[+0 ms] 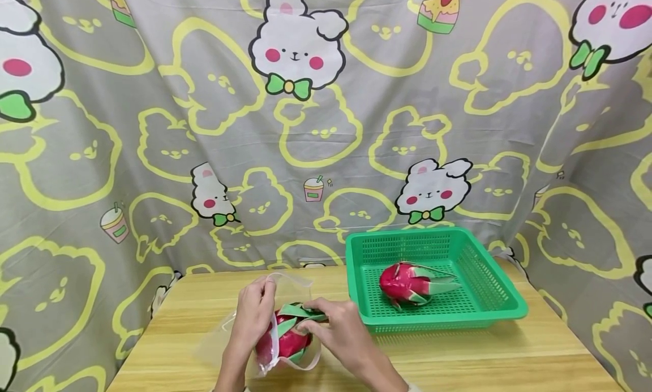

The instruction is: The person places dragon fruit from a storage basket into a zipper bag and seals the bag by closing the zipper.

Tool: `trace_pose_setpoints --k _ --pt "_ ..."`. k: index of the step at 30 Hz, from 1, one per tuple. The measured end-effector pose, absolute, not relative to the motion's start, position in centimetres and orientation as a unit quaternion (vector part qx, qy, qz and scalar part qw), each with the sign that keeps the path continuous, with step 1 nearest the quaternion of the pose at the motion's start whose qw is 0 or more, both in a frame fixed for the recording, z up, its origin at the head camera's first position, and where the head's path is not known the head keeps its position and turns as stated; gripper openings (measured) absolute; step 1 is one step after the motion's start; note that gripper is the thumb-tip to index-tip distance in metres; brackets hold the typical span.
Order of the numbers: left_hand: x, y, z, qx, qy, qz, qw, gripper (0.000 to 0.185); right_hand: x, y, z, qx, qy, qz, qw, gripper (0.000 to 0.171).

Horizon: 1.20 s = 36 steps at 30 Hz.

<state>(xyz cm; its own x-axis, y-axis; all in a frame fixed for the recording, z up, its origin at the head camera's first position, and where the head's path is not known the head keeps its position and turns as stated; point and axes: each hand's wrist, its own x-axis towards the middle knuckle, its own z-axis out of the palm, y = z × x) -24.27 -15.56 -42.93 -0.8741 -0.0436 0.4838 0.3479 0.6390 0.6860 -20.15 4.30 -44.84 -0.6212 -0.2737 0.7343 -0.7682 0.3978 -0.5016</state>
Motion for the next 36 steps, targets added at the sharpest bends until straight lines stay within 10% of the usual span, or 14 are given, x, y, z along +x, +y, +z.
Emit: trace_pose_setpoints --k 15,36 --pt "-24.1 -15.4 -42.6 -0.08 -0.87 -0.423 0.239 0.043 -20.5 2.4 -45.8 0.266 -0.785 0.382 0.408 0.028" --pt "-24.4 -15.4 -43.0 -0.062 -0.862 -0.446 0.234 0.044 -20.3 1.7 -47.6 0.323 -0.797 0.353 0.368 0.026"
